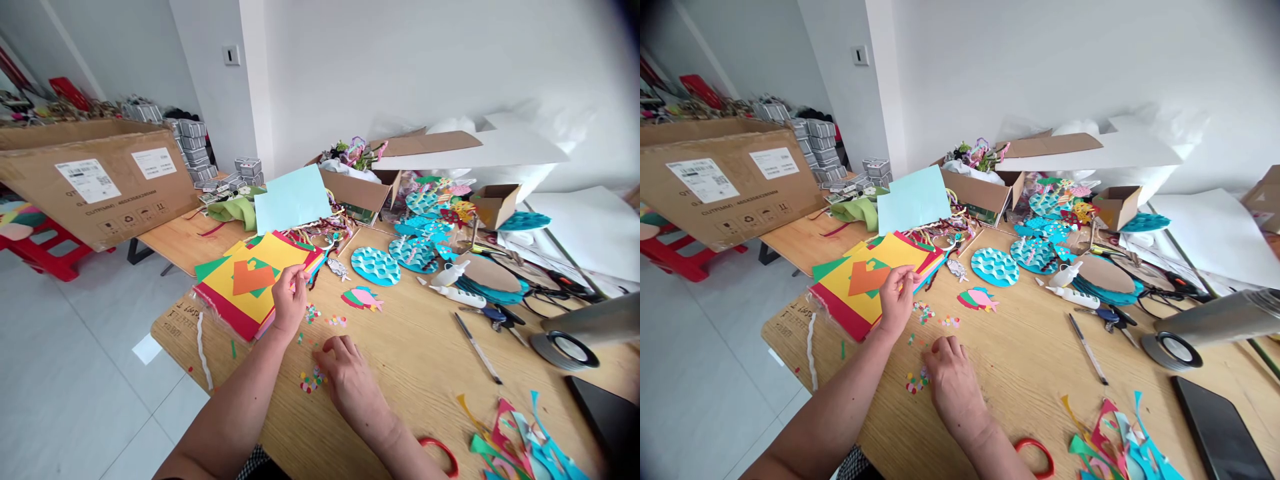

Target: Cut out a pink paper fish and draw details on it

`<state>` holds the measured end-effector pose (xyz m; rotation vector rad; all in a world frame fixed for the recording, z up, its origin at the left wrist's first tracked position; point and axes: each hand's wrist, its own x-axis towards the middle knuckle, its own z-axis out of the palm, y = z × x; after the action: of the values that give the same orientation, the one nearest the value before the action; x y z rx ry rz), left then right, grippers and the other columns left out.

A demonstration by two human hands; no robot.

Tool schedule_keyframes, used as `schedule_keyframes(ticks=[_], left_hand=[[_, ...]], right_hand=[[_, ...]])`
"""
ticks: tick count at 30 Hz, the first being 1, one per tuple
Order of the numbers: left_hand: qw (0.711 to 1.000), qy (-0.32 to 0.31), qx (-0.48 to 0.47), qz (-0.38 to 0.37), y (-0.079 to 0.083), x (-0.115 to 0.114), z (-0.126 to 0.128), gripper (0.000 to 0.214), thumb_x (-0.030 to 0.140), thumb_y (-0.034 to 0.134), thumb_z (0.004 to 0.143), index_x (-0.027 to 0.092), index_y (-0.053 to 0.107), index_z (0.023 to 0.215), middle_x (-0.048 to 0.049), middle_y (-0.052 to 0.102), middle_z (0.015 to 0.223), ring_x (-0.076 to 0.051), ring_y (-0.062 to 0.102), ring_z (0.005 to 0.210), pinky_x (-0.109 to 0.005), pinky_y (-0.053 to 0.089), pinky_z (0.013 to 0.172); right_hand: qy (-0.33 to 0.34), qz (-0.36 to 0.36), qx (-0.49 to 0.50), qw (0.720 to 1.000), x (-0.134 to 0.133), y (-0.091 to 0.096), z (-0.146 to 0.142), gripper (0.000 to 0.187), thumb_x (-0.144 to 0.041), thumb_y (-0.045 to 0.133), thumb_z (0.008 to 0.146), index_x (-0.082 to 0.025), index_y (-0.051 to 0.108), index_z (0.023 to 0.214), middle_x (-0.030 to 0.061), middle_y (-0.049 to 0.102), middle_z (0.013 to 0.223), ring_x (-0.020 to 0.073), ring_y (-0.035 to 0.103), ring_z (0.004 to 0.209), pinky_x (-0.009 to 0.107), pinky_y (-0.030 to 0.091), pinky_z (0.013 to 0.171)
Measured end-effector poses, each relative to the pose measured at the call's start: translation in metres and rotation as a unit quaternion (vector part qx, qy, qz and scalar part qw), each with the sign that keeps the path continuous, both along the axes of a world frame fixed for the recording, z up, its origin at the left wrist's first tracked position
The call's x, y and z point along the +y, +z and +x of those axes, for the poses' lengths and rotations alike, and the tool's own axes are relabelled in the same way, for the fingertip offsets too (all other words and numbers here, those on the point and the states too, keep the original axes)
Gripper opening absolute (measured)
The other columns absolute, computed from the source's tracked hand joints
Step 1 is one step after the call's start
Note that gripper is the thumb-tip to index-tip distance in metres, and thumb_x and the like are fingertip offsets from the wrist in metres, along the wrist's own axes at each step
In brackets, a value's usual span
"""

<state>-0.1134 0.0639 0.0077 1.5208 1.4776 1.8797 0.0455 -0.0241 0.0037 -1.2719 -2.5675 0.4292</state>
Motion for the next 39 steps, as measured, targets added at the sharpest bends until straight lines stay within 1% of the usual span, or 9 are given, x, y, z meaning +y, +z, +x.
schedule_keyframes(ticks=[5, 11, 14, 16, 21, 25, 29, 34, 39], left_hand=[[1.000, -0.007, -0.002, 0.001, -0.002, 0.001, 0.001, 0.018, 0.030, 0.046, 0.093, 0.019, 0.059, 0.099, -0.0047, 0.066, 0.080, -0.016, 0.065, 0.075, -0.027, 0.052, 0.070], [1.000, -0.004, -0.005, 0.000, -0.004, 0.002, 0.000, 0.018, 0.030, 0.046, 0.093, 0.019, 0.058, 0.100, -0.0041, 0.066, 0.081, -0.016, 0.066, 0.076, -0.027, 0.052, 0.071], [1.000, 0.000, -0.004, -0.003, -0.003, 0.002, 0.000, 0.018, 0.030, 0.046, 0.093, 0.019, 0.059, 0.100, -0.0041, 0.066, 0.081, -0.016, 0.066, 0.077, -0.027, 0.052, 0.072], [1.000, 0.002, -0.003, -0.003, -0.003, 0.001, 0.000, 0.018, 0.030, 0.046, 0.093, 0.020, 0.059, 0.100, -0.0039, 0.066, 0.082, -0.016, 0.066, 0.077, -0.027, 0.052, 0.072], [1.000, 0.002, 0.001, -0.004, -0.002, 0.001, 0.001, 0.019, 0.032, 0.046, 0.093, 0.020, 0.059, 0.099, -0.0034, 0.066, 0.080, -0.016, 0.066, 0.075, -0.026, 0.052, 0.070], [1.000, 0.002, 0.007, -0.006, -0.003, 0.001, 0.001, 0.019, 0.033, 0.046, 0.093, 0.020, 0.059, 0.099, -0.0037, 0.066, 0.081, -0.016, 0.066, 0.075, -0.026, 0.052, 0.070], [1.000, 0.004, 0.007, -0.006, -0.003, 0.002, 0.000, 0.019, 0.033, 0.046, 0.093, 0.020, 0.059, 0.099, -0.0035, 0.067, 0.080, -0.015, 0.066, 0.075, -0.026, 0.052, 0.070], [1.000, 0.011, 0.002, -0.004, 0.000, 0.002, -0.001, 0.020, 0.033, 0.046, 0.093, 0.019, 0.059, 0.099, -0.0038, 0.067, 0.080, -0.015, 0.066, 0.075, -0.027, 0.052, 0.072], [1.000, 0.012, -0.001, -0.004, -0.002, 0.003, -0.003, 0.019, 0.032, 0.046, 0.093, 0.019, 0.058, 0.099, -0.0037, 0.067, 0.080, -0.016, 0.066, 0.076, -0.028, 0.052, 0.072]], right_hand=[[0.021, 0.014, 0.005, 1.000, 0.004, 0.001, -0.013, 0.036, 0.001, 0.054, 0.081, -0.022, 0.066, 0.105, 0.0071, 0.058, 0.102, 0.0214, 0.049, 0.094, 0.032, 0.044, 0.080], [0.022, 0.033, -0.035, 0.999, 0.008, -0.004, -0.027, 0.022, -0.009, 0.055, 0.086, -0.020, 0.065, 0.103, 0.0081, 0.057, 0.095, 0.0222, 0.049, 0.088, 0.033, 0.043, 0.077], [0.029, 0.021, -0.026, 0.999, 0.003, -0.005, -0.026, 0.019, -0.007, 0.057, 0.084, -0.020, 0.065, 0.095, 0.0070, 0.057, 0.094, 0.0216, 0.047, 0.087, 0.032, 0.042, 0.076], [0.034, 0.005, -0.008, 0.999, 0.001, -0.003, -0.023, 0.023, -0.002, 0.058, 0.080, -0.020, 0.066, 0.091, 0.0059, 0.057, 0.094, 0.0208, 0.047, 0.088, 0.030, 0.042, 0.076], [0.007, 0.002, 0.009, 1.000, 0.009, 0.002, -0.018, 0.035, 0.001, 0.053, 0.081, -0.021, 0.066, 0.105, 0.0074, 0.056, 0.096, 0.0204, 0.046, 0.090, 0.030, 0.042, 0.079], [-0.001, 0.011, -0.027, 1.000, 0.018, 0.002, -0.023, 0.027, -0.005, 0.054, 0.083, -0.021, 0.067, 0.101, 0.0082, 0.056, 0.096, 0.0218, 0.046, 0.090, 0.032, 0.041, 0.079], [-0.002, 0.013, -0.036, 0.999, 0.018, 0.001, -0.019, 0.033, -0.004, 0.052, 0.084, -0.024, 0.065, 0.107, 0.0077, 0.055, 0.097, 0.0212, 0.047, 0.091, 0.031, 0.040, 0.079], [-0.006, 0.000, -0.052, 0.999, 0.013, 0.000, -0.011, 0.030, -0.004, 0.053, 0.083, -0.024, 0.067, 0.101, 0.0077, 0.055, 0.098, 0.0215, 0.047, 0.093, 0.030, 0.039, 0.078], [-0.006, 0.027, -0.064, 0.998, 0.025, 0.001, -0.020, 0.039, -0.005, 0.052, 0.085, -0.027, 0.060, 0.116, 0.0081, 0.055, 0.098, 0.0221, 0.046, 0.091, 0.031, 0.038, 0.079]])
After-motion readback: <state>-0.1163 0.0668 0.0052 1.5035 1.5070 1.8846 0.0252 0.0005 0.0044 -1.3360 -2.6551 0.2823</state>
